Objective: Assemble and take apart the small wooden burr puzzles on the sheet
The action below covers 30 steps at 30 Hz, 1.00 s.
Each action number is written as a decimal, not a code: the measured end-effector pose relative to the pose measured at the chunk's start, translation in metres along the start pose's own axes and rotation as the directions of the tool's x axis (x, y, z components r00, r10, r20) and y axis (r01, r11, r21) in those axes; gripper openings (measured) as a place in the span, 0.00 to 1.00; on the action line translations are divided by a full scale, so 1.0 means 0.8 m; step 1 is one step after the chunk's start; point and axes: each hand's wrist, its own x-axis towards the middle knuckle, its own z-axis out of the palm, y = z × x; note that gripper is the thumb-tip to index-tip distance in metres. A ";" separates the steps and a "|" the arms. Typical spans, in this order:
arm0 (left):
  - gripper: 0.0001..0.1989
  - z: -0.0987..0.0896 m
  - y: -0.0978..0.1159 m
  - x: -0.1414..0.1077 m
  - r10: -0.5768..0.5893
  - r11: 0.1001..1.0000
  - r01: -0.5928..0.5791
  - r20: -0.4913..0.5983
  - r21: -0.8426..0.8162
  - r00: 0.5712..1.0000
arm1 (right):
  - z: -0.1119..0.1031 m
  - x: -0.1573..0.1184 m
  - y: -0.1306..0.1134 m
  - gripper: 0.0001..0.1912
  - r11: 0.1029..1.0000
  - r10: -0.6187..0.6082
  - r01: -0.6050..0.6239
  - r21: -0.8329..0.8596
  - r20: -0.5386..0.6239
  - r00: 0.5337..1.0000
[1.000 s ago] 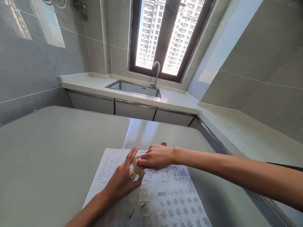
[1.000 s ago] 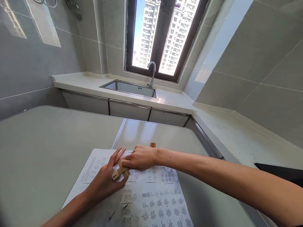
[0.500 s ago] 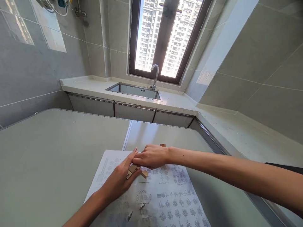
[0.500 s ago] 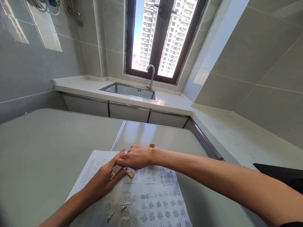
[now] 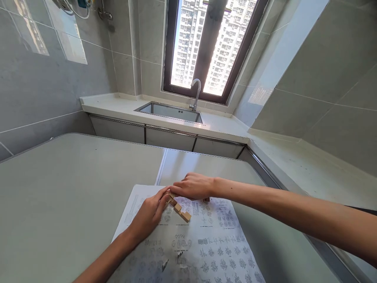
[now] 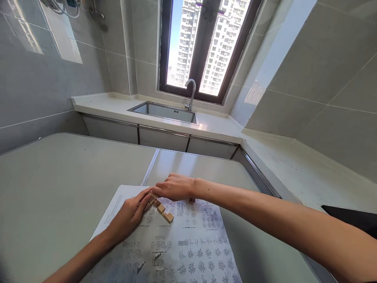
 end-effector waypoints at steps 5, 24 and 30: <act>0.24 0.000 -0.005 0.002 -0.073 0.997 0.072 -0.049 -0.027 0.996 | 0.003 -0.001 -0.002 0.10 0.995 -0.036 0.034 -0.098 -0.016 0.999; 0.24 -0.013 -0.007 0.007 -0.237 0.970 0.241 -0.126 0.018 0.963 | 0.022 -0.044 -0.014 0.12 0.998 0.062 -0.063 -0.022 -0.051 0.997; 0.23 -0.009 -0.012 0.002 -0.183 0.951 0.192 -0.060 0.244 0.981 | 0.037 -0.066 -0.028 0.11 0.976 0.211 -0.213 0.040 0.047 0.976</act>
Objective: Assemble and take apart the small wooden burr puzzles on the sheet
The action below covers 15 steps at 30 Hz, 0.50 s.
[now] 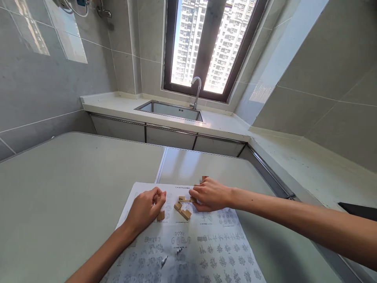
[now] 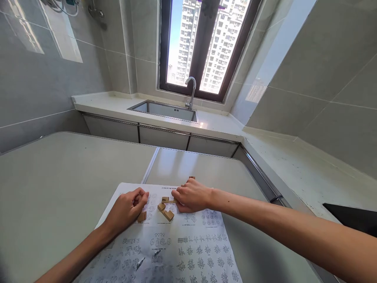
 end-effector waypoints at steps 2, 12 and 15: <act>0.22 0.001 0.000 -0.001 0.003 0.999 -0.004 0.012 0.036 1.000 | 0.003 -0.004 -0.004 0.12 0.999 0.028 -0.029 0.024 0.021 0.999; 0.21 0.004 -0.006 0.003 0.131 0.973 -0.120 -0.044 0.195 0.990 | 0.001 -0.003 -0.029 0.16 0.973 0.143 -0.157 0.166 0.095 0.985; 0.20 0.006 -0.011 0.005 0.167 0.969 -0.156 -0.040 0.194 0.985 | -0.002 0.003 -0.037 0.18 0.960 0.159 -0.184 0.209 0.132 0.978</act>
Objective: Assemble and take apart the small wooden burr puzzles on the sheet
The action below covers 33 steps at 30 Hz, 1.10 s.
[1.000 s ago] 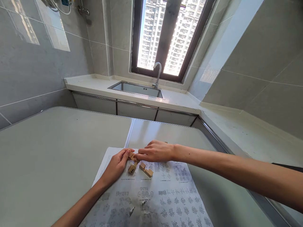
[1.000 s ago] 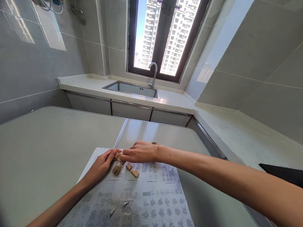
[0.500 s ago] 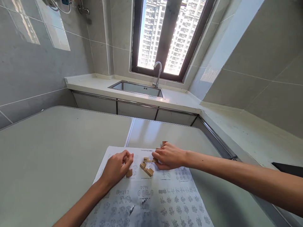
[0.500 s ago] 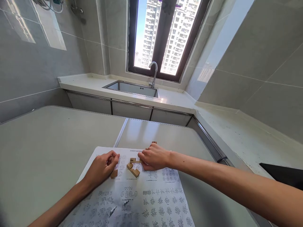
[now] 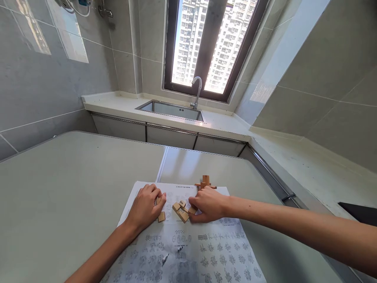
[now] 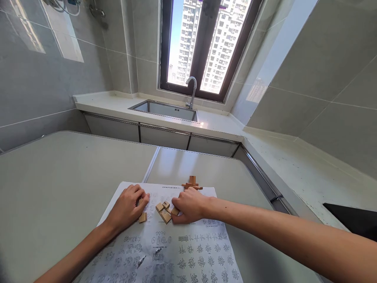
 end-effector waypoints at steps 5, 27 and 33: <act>0.17 0.002 -0.003 -0.001 0.045 0.999 -0.045 0.001 -0.019 0.999 | 0.000 0.014 -0.018 0.19 0.992 0.031 -0.032 0.121 0.016 0.999; 0.18 -0.011 0.006 -0.004 0.150 0.949 -0.090 0.180 -0.303 0.972 | -0.013 0.049 -0.053 0.31 0.975 0.072 -0.100 0.200 0.140 0.988; 0.28 -0.025 0.012 -0.011 0.268 0.916 -0.159 0.265 -0.368 0.926 | -0.017 0.056 -0.052 0.12 0.906 0.022 -0.106 0.410 0.204 0.979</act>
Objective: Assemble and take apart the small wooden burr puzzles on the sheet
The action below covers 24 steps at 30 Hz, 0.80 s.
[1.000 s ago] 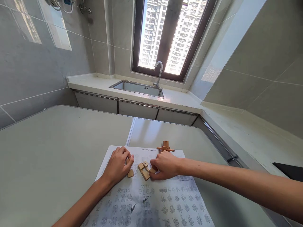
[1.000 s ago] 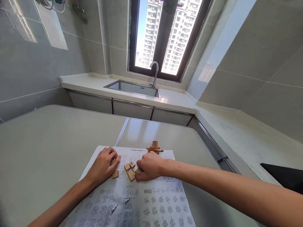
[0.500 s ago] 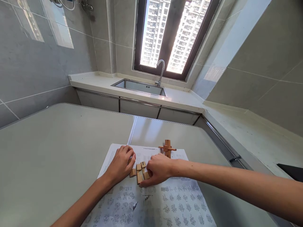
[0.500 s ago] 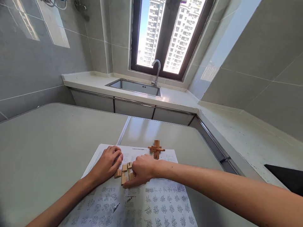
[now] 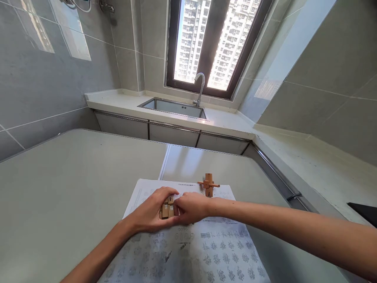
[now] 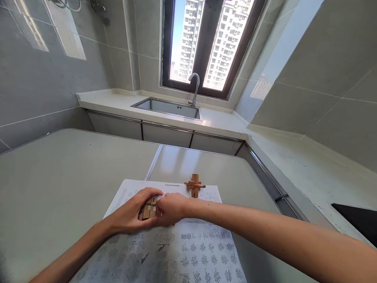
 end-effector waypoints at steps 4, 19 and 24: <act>0.34 -0.002 -0.003 0.001 0.076 0.996 -0.076 0.024 0.038 0.997 | 0.002 0.001 0.014 0.06 0.989 -0.098 0.092 0.119 0.047 0.994; 0.18 -0.023 -0.040 0.002 0.018 0.975 0.008 -0.116 0.222 0.993 | 0.016 -0.025 0.035 0.05 0.955 -0.104 0.119 0.272 -0.069 0.992; 0.21 -0.041 -0.064 -0.002 -0.042 0.954 0.097 -0.194 0.285 0.980 | 0.027 -0.029 0.042 0.04 0.934 -0.078 0.123 0.335 -0.145 0.986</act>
